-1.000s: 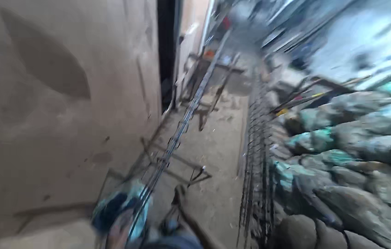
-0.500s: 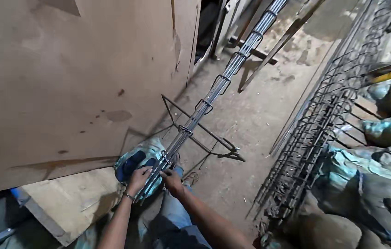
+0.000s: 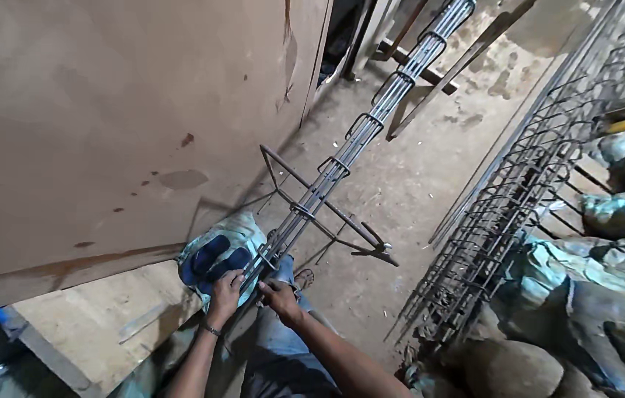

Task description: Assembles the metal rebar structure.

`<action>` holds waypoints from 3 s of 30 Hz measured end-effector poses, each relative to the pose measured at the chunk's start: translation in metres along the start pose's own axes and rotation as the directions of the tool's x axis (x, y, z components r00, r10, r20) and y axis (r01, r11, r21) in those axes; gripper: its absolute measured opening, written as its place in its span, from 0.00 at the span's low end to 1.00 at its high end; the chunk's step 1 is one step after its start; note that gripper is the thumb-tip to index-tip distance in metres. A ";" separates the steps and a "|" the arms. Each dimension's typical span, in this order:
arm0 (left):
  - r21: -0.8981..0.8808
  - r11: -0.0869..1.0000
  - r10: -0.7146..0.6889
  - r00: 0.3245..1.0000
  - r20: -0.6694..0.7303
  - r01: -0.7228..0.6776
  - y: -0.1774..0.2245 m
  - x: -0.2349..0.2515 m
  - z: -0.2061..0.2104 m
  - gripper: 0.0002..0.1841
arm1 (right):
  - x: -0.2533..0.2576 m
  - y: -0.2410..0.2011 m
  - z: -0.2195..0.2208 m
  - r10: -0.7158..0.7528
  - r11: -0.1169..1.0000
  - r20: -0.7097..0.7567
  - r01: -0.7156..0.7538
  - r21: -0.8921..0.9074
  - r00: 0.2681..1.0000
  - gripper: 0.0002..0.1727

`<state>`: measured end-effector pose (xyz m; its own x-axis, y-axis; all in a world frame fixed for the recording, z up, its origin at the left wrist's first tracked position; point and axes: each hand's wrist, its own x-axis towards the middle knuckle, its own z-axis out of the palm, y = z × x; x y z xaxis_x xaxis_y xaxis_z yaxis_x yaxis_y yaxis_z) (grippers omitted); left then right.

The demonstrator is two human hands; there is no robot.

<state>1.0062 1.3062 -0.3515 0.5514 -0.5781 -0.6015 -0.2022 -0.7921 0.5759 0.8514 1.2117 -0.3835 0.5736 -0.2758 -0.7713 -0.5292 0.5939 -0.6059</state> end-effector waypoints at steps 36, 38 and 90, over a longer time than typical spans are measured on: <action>-0.419 0.904 -0.040 0.959 -0.281 -0.085 0.089 -0.073 0.109 0.11 | -0.049 -0.066 -0.099 -0.085 0.696 0.445 0.372 -0.614 0.892 0.13; -0.434 0.900 -0.072 0.970 -0.233 -0.037 0.089 -0.074 0.105 0.08 | -0.052 -0.064 -0.103 -0.122 0.678 0.457 0.410 -0.610 0.881 0.14; 0.121 0.978 -0.067 0.811 -0.581 0.168 0.059 -0.024 0.124 0.17 | 0.031 0.024 -0.115 0.232 0.909 0.382 -0.339 0.241 0.895 0.19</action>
<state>0.8807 1.2492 -0.3711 0.9310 -0.3020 -0.2049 -0.2036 -0.8958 0.3952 0.7851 1.1304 -0.4445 0.6293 0.1798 -0.7560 -0.5247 0.8160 -0.2426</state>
